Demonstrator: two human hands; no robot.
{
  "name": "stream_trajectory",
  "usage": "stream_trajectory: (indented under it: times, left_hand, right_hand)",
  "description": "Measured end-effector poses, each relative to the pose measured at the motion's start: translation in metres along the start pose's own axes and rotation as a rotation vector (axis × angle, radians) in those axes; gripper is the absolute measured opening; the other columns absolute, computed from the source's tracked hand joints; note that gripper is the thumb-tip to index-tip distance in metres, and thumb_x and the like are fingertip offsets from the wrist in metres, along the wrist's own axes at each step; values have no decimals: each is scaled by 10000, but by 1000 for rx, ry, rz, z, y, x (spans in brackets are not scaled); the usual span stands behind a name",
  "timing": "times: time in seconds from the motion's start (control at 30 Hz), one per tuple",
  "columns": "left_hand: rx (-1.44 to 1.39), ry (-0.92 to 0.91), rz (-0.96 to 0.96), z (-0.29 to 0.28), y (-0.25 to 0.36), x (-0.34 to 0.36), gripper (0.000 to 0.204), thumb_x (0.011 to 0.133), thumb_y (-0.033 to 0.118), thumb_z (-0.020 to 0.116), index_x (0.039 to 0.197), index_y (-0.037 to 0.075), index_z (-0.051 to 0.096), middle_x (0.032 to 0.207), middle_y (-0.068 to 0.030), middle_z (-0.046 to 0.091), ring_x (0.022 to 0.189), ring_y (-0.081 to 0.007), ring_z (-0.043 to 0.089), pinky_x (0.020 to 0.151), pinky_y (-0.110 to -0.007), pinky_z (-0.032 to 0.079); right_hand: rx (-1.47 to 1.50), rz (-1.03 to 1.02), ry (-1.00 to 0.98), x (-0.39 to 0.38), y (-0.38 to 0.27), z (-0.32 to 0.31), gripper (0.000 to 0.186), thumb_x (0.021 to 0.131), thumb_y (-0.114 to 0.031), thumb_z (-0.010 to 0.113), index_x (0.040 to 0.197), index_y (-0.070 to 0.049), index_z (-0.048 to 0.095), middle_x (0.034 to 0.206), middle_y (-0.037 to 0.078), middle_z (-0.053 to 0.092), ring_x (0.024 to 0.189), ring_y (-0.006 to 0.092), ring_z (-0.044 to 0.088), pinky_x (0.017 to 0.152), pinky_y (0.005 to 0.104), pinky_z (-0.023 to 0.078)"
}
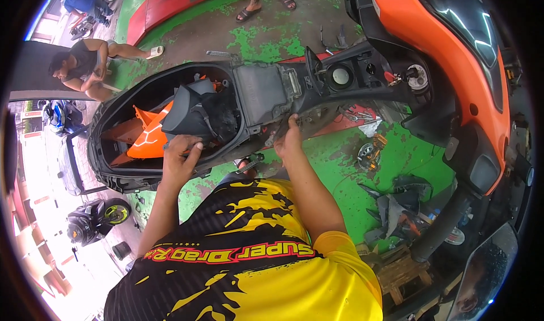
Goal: Dismantling motorcycle fairings and plastic components.
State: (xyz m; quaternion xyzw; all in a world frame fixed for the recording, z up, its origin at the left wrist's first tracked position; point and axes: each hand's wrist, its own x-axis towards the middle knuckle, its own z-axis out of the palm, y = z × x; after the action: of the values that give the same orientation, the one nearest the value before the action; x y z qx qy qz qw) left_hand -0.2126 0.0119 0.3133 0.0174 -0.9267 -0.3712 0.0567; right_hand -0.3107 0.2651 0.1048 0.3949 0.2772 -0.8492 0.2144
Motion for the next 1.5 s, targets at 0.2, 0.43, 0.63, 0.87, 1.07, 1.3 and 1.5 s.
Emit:
stream_trajectory:
  times: [0.2,0.43,0.63,0.87,1.07,1.3,1.5]
  left_hand:
    - [-4,22,-42,-5,-8,-3,110,862,88,682,928,1,692,915,-135,694,901,-315,639,858,-383,461]
    - [143,-38,176,7,3,43,179,874,134,671,1022,32,677,1053,-139,666,1005,-327,610,907,-410,441]
    - [374,-5,304,53,-11,149,332,914,207,632,1201,41,619,1179,-158,617,1115,-354,568,980,-451,430]
    - [536,-533,94,106,-50,261,426,968,334,570,1301,70,597,1317,-195,604,1249,-373,548,1024,-466,427]
    - [444,-763,151,109,-70,291,383,966,348,564,1188,55,672,1159,-236,666,1126,-417,608,965,-480,465]
    - [461,-455,171,122,-65,271,332,958,363,584,1048,63,694,1025,-218,681,1004,-419,641,857,-516,506]
    - [432,-262,161,142,-73,275,316,960,371,579,1032,78,672,999,-193,662,943,-413,655,808,-517,518]
  right_hand:
    - [-49,5,47,2,-10,0,543,966,-640,485,811,-121,531,661,23,480,578,179,468,543,322,411]
    - [-34,74,44,-1,-25,2,526,966,-628,496,787,-136,543,609,5,462,489,158,436,461,312,369]
    - [-68,27,34,-1,-21,3,402,1022,-497,481,964,-122,614,773,52,641,598,213,586,504,352,423]
    - [-24,-58,68,9,-6,0,492,951,-608,540,820,-134,524,613,34,475,508,215,481,467,359,384]
    - [-18,-14,97,6,-6,2,503,944,-622,543,842,-131,514,644,51,487,536,229,493,521,380,403]
    - [38,-36,79,2,-6,9,486,951,-609,544,881,-128,532,653,51,493,539,224,485,522,375,397]
    - [44,-20,87,5,-12,14,489,944,-616,551,880,-132,527,656,45,491,524,211,471,501,356,382]
